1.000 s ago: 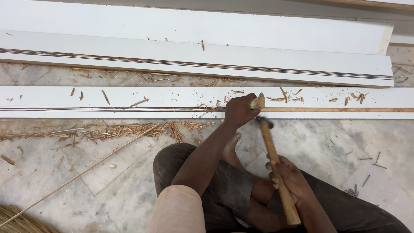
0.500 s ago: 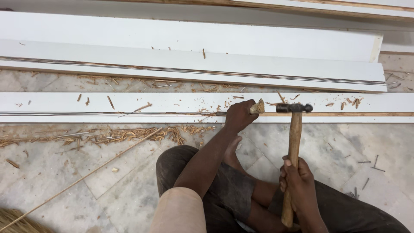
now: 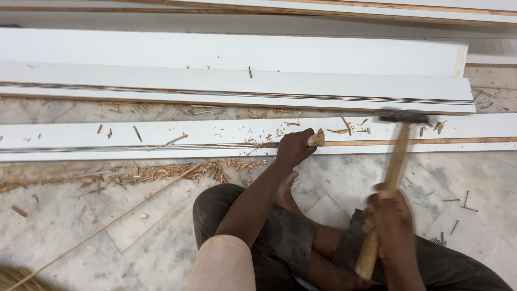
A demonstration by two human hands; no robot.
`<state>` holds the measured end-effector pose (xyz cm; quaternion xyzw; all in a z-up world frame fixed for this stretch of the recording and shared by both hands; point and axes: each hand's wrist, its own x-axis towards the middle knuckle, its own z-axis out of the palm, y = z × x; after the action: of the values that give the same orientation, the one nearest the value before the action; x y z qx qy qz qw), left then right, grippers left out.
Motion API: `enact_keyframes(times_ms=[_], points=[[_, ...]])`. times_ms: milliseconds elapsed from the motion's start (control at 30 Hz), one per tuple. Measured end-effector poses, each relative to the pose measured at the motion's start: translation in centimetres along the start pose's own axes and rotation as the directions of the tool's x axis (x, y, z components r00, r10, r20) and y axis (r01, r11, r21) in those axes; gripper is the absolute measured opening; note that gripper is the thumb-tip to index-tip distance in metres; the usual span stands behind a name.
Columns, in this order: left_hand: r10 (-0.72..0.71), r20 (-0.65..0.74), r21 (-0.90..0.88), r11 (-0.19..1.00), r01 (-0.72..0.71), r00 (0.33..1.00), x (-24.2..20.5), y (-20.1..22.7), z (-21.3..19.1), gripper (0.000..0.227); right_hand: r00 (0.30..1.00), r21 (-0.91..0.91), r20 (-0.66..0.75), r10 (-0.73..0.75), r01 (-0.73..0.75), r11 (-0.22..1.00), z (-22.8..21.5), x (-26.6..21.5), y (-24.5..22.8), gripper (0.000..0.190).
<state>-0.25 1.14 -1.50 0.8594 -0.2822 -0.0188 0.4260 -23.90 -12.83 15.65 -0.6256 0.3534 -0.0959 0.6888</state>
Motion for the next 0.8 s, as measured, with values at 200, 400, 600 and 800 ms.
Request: enact_keyframes(times_ms=[200,400,600,800], points=[[0.033,0.040,0.096,0.995,-0.037,0.999,0.3,-0.9,1.2,0.029,0.979,0.500,-0.045,-0.201,0.196,0.843,1.4,0.6,3.9,0.028],[0.021,0.033,0.122,0.992,-0.025,0.999,0.1,-0.9,0.5,0.030,0.923,-0.052,0.160,0.350,-0.346,0.937,1.2,1.9,4.5,0.026],[0.034,0.024,0.138,0.990,-0.037,0.999,0.2,-0.9,1.0,0.035,0.993,0.376,-0.086,-0.085,0.111,0.920,-2.3,3.3,5.0,0.020],[-0.029,0.029,0.092,0.995,0.026,0.999,0.1,-1.3,1.1,0.025,0.929,-0.026,0.174,0.325,-0.326,0.945,2.5,1.0,6.6,0.018]])
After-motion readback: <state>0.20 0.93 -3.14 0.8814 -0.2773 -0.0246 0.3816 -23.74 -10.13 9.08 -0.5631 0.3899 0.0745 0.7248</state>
